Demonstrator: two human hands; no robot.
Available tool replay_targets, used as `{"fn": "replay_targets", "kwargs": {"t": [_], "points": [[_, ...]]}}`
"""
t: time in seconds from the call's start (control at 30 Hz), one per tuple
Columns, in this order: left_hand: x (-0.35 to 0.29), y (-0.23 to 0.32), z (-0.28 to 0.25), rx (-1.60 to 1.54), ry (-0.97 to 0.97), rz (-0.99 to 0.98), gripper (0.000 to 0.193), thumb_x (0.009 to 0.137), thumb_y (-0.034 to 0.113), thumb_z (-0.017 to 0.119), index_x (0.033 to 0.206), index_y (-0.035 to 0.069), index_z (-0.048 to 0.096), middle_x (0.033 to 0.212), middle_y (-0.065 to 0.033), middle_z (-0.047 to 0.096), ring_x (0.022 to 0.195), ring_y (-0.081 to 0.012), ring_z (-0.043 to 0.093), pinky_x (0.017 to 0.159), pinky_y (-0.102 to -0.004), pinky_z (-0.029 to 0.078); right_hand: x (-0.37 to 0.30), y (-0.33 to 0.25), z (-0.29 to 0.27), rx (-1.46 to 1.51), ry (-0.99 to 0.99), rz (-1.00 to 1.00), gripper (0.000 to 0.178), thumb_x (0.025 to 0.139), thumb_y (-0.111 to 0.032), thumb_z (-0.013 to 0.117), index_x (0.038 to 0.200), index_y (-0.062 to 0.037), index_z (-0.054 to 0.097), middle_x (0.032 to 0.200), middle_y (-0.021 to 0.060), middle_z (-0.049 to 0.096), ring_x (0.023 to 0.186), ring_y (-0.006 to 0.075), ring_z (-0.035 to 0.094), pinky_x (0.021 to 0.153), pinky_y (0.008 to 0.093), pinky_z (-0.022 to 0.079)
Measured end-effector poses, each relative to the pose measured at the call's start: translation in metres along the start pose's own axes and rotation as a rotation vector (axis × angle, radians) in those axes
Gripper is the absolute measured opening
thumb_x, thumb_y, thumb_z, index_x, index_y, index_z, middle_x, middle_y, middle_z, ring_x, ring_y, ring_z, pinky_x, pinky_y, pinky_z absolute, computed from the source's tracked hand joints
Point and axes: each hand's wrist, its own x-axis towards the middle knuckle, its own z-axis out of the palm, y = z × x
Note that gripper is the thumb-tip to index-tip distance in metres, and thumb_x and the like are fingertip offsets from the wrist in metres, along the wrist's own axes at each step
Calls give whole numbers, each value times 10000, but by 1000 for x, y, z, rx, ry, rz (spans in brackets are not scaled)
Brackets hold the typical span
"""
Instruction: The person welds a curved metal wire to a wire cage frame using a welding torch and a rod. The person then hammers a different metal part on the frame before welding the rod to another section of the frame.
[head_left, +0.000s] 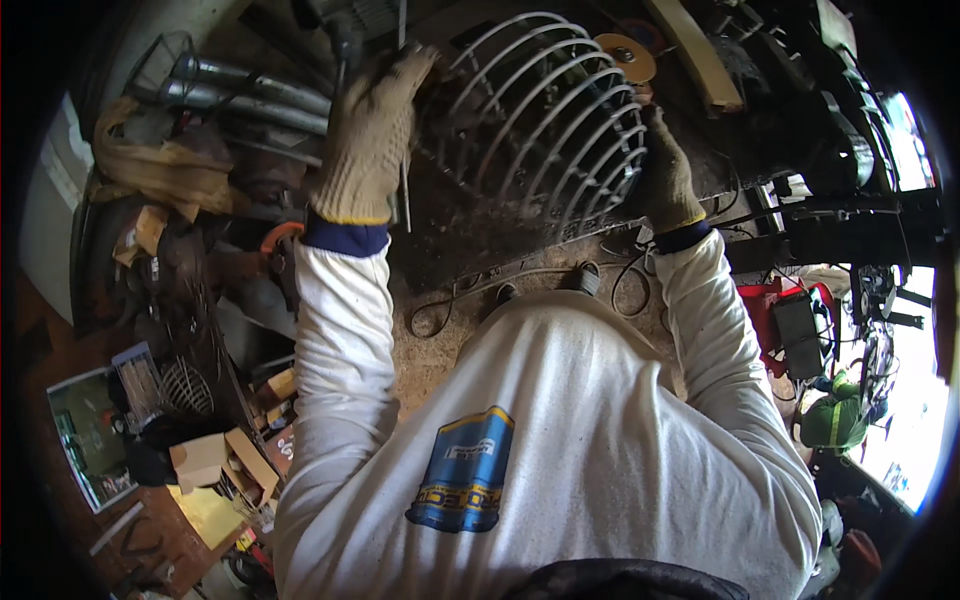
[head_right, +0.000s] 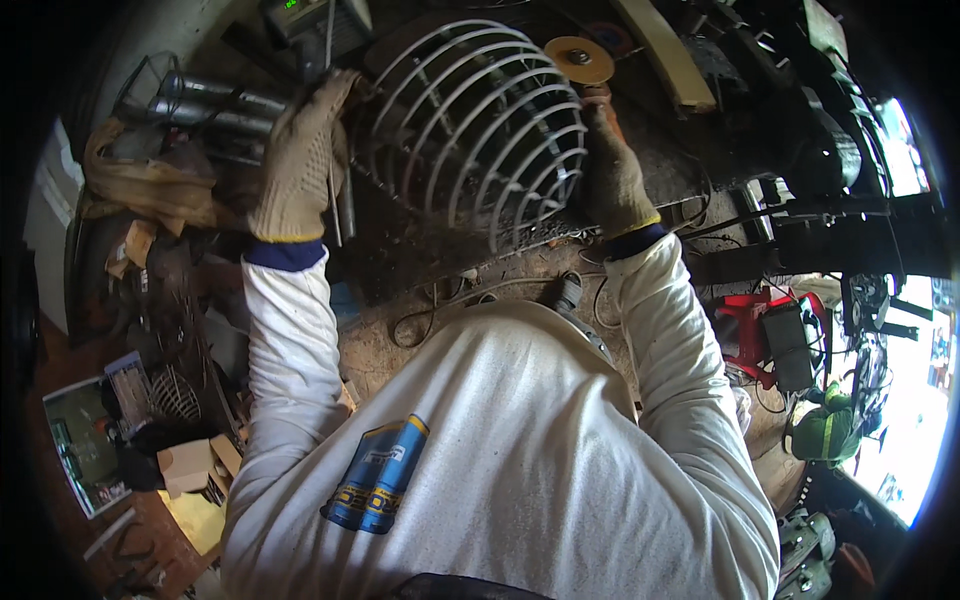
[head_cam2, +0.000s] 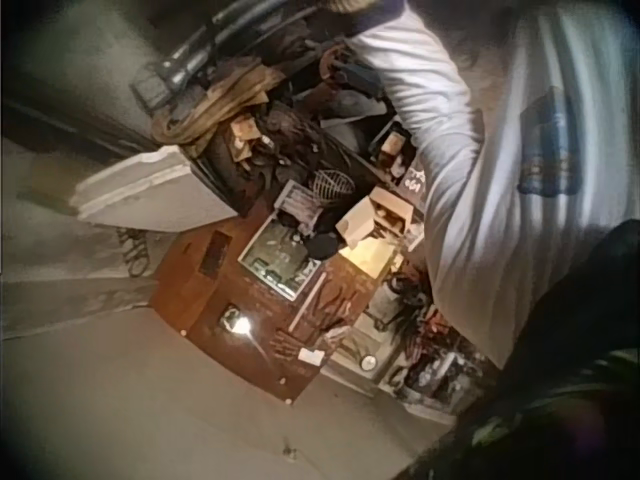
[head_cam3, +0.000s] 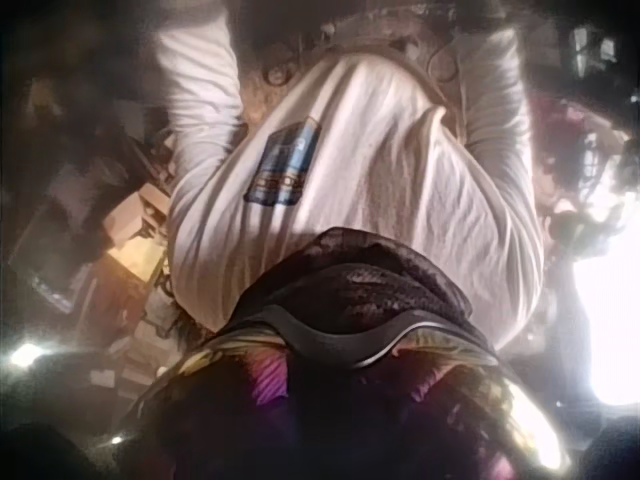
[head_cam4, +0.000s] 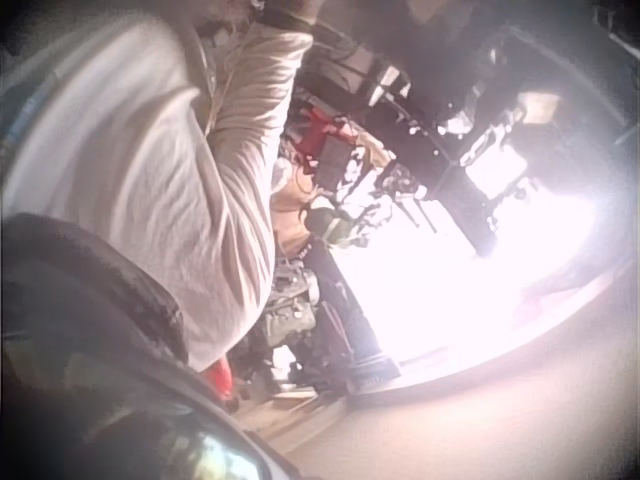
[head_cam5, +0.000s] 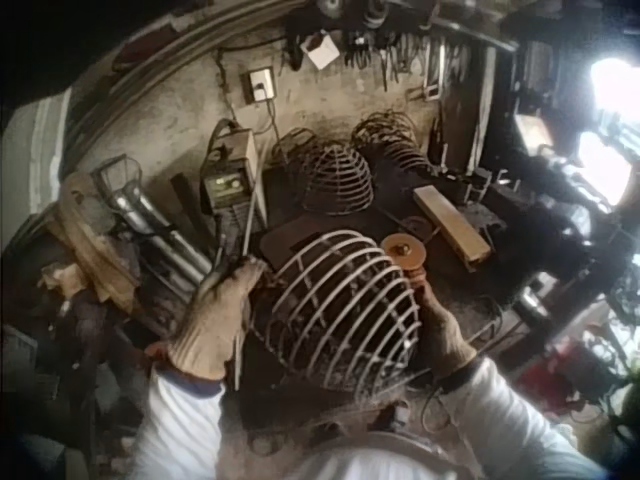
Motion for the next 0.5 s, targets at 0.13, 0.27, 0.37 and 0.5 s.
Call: {"fn": "replay_targets", "kwargs": {"t": [0.13,0.27,0.37,0.5], "points": [[9,-29,4,108,278,164,287,1019,266,545,1149,40,663,981,-25,699,762,-129,646,666,-259,533,-23,-5,21,52,-152,-129,613,1066,-347,483,1583,-109,257,1396,109,552,1260,223,547,1062,374,455],[22,-55,-23,-193,377,82,271,1039,275,500,936,57,624,818,-36,652,717,-140,637,683,-271,546,-45,-16,37,52,-408,-93,620,1061,-261,498,1579,-37,241,1437,127,526,1273,234,548,1079,358,443],[13,-39,-10,-307,123,140,385,1060,316,468,722,134,439,562,-18,454,529,-128,505,585,-312,515,-59,-23,61,-130,-279,-118,591,1044,-190,510,1539,49,292,1431,154,535,1221,238,592,1068,365,459],[22,-38,-6,-276,191,-59,408,1068,367,429,744,120,460,555,-8,375,491,-156,409,529,-328,459,-48,-30,59,-41,-479,-37,845,964,-427,623,1534,88,272,1554,171,392,1393,279,442,1157,416,355]]}}
